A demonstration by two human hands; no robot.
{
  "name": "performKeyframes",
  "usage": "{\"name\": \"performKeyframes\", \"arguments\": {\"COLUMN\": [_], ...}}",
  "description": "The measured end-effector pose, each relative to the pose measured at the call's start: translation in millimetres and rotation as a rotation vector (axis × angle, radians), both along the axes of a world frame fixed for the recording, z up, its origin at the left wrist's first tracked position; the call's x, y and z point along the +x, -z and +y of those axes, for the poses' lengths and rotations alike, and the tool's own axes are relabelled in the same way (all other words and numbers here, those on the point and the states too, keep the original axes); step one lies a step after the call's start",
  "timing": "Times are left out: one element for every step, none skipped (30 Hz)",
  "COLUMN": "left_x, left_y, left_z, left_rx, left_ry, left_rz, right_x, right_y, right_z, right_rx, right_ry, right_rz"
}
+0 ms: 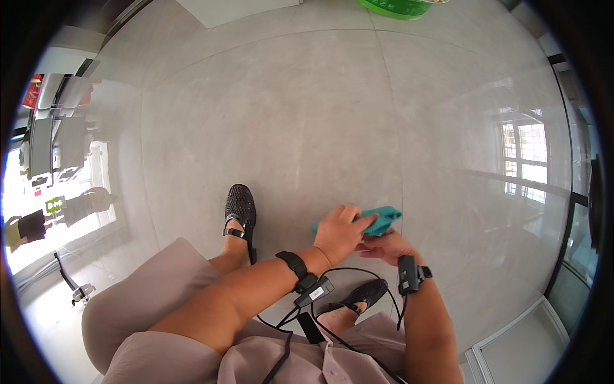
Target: The person kneels on the floor and wipes the tiled surface with a green cloth. They move around the room, cleaning different sections of the floor, including areas near a bucket and a small stool.
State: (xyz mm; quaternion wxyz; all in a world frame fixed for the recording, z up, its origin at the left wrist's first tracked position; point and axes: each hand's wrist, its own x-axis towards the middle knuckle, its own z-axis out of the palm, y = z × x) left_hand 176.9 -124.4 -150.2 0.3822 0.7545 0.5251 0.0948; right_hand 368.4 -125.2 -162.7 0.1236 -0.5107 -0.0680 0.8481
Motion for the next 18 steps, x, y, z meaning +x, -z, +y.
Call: {"name": "performKeyframes", "arguments": {"left_x": [-1,1,4,7,11,14,18,19,21,21,19,17,14,12,10,9,8,5], "left_y": [2,5,7,10,12,14,16,18,21,23,26,28,30,32,33,35,36,37], "left_z": [-3,-6,-12,-17,-21,-25,-25,-23,-18,-13,-6,-2,1,1,0,-3,-6,-7], "left_rx": [0.125,0.077,0.104,0.130,0.067,-0.001,-0.141,0.002,0.076,0.184,0.259,0.220,0.240,0.255,0.263,0.265,0.277,0.297], "left_ry": [0.019,0.074,0.098,0.117,0.198,0.277,0.397,0.415,0.473,0.511,0.564,0.553,0.508,0.487,0.394,0.325,0.252,0.192], "left_rz": [-0.022,-0.029,-0.069,-0.105,-0.072,-0.040,0.021,0.012,0.034,0.036,0.060,0.055,0.034,0.000,0.011,0.006,-0.040,0.038], "right_x": [9,22,35,47,63,75,83,88,90,89,85,79,72,65,58,52,46,41], "right_y": [-1,-1,0,2,2,3,6,8,12,15,19,22,24,26,26,26,24,23], "right_z": [7,14,19,23,26,28,31,34,37,40,45,49,55,59,64,68,72,75], "right_rx": [-0.004,0.031,0.029,0.055,0.086,0.103,0.143,0.176,0.180,0.277,0.344,0.417,0.434,0.456,0.478,0.472,0.469,0.458], "right_ry": [-0.107,-0.186,-0.166,-0.131,-0.130,-0.154,-0.109,-0.076,-0.059,0.064,0.172,0.276,0.280,0.282,0.290,0.262,0.239,0.217], "right_rz": [-0.136,-0.184,-0.303,-0.344,-0.403,-0.490,-0.530,-0.600,-0.709,-0.714,-0.752,-0.765,-0.794,-0.801,-0.799,-0.778,-0.745,-0.734]}}
